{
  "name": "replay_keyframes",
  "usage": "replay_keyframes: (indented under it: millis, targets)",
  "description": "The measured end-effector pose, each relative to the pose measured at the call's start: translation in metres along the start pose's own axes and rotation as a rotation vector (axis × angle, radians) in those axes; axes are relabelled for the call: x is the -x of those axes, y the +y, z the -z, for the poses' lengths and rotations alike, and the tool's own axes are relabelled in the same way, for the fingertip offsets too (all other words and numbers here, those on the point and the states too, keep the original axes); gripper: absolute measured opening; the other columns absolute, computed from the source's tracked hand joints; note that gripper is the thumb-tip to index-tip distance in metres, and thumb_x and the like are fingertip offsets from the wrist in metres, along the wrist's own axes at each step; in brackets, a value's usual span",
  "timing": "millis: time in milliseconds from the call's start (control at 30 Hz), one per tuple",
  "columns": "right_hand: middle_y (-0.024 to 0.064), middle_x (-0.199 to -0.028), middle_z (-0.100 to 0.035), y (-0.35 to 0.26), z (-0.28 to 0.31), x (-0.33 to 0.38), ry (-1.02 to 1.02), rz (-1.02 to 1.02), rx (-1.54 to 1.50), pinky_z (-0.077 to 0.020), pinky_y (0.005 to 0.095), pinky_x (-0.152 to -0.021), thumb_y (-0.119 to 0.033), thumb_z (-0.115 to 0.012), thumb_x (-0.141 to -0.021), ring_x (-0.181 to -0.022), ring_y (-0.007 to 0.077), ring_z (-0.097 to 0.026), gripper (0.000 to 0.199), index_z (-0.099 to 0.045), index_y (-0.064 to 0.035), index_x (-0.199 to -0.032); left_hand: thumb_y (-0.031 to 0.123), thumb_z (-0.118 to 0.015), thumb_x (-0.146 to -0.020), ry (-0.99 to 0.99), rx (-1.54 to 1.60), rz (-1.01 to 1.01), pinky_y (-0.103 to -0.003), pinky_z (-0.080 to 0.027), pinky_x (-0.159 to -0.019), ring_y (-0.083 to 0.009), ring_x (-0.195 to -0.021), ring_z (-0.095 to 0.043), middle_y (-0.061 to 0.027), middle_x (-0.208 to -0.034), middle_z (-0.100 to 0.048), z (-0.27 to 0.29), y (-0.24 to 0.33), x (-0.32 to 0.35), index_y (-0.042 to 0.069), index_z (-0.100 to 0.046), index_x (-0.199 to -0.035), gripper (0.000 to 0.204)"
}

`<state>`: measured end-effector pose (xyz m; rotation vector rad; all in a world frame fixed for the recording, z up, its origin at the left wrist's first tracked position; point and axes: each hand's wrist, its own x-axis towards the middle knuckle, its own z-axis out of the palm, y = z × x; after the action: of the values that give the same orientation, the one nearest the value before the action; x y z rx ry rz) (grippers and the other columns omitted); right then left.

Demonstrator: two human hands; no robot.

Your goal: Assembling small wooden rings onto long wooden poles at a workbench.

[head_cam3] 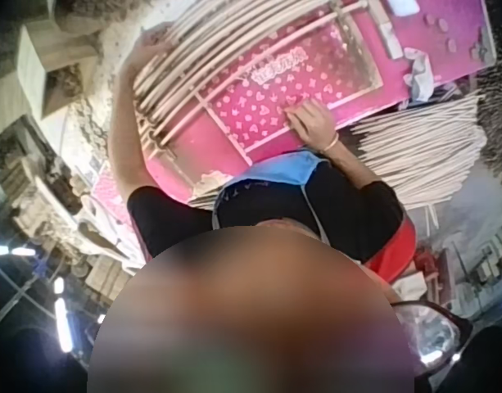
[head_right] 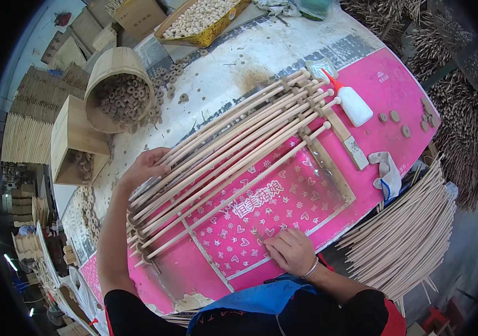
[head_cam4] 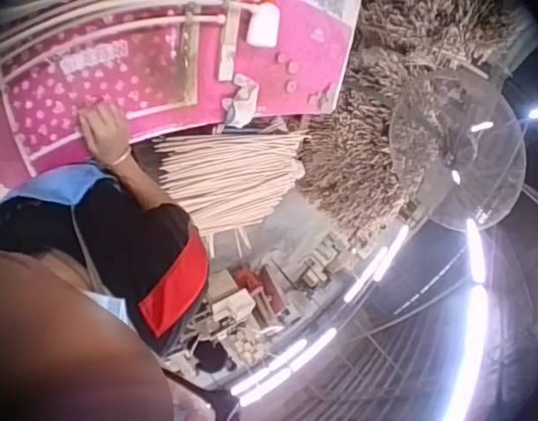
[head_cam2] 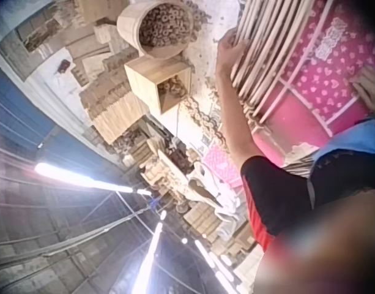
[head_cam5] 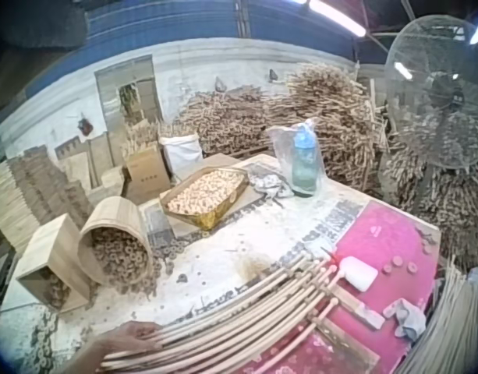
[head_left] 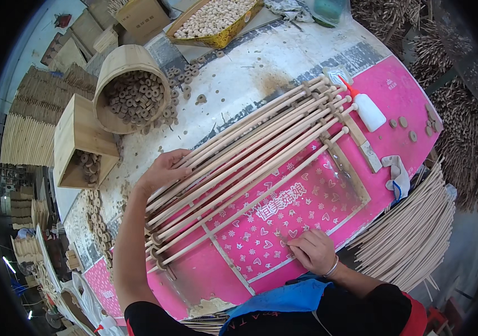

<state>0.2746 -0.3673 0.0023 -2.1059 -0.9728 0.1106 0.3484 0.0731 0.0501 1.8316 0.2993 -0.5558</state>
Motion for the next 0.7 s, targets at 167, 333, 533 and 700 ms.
replay_keyframes:
  millis: [167, 333, 533, 700]
  targets:
    - [0.0062, -0.075, -0.055, -0.001, 0.0, 0.0, 0.003, 0.006, -0.002, -0.0432, 0.0345, -0.06, -0.011, -0.072, -0.082, -0.068, 0.0229, -0.054, 0.011, -0.069, -0.0066, -0.092, 0.013, -0.068, -0.09, -0.059, 0.031, -0.047, -0.026, -0.049, -0.091, -0.0087, -0.1, -0.059, -0.0029, -0.117, -0.066, 0.004, 0.009, 0.007, -0.001, -0.057, -0.133, 0.047]
    - [0.0065, -0.075, -0.055, -0.001, -0.002, 0.005, 0.026, 0.005, 0.018, -0.0438, 0.0356, -0.061, -0.01, -0.072, -0.083, -0.07, 0.0233, -0.055, 0.01, -0.068, -0.0062, -0.092, 0.011, -0.064, -0.09, 0.043, -0.065, -0.106, -0.026, -0.046, -0.089, -0.009, -0.096, -0.056, -0.0009, -0.114, -0.065, 0.009, 0.021, 0.017, 0.0, -0.056, -0.136, 0.047]
    - [0.0078, -0.077, -0.057, 0.001, 0.002, 0.007, 0.063, 0.021, 0.005, -0.0451, 0.0373, -0.064, -0.009, -0.07, -0.083, -0.072, 0.0263, -0.057, 0.009, -0.068, -0.0053, -0.091, 0.011, -0.062, -0.094, 0.244, -0.193, -0.267, -0.022, -0.045, -0.076, -0.0051, -0.084, -0.051, 0.0049, -0.099, -0.06, 0.017, 0.03, 0.053, 0.002, -0.056, -0.135, 0.042]
    - [0.0111, -0.076, -0.057, -0.008, -0.009, 0.001, 0.051, 0.042, 0.0, -0.0432, 0.0403, -0.065, -0.009, -0.068, -0.084, -0.072, 0.0299, -0.056, 0.005, -0.066, -0.006, -0.087, 0.012, -0.061, -0.096, 0.533, -0.219, -0.23, -0.022, -0.045, -0.079, -0.005, -0.087, -0.052, 0.0037, -0.102, -0.061, 0.017, 0.005, 0.188, 0.003, -0.054, -0.139, 0.044]
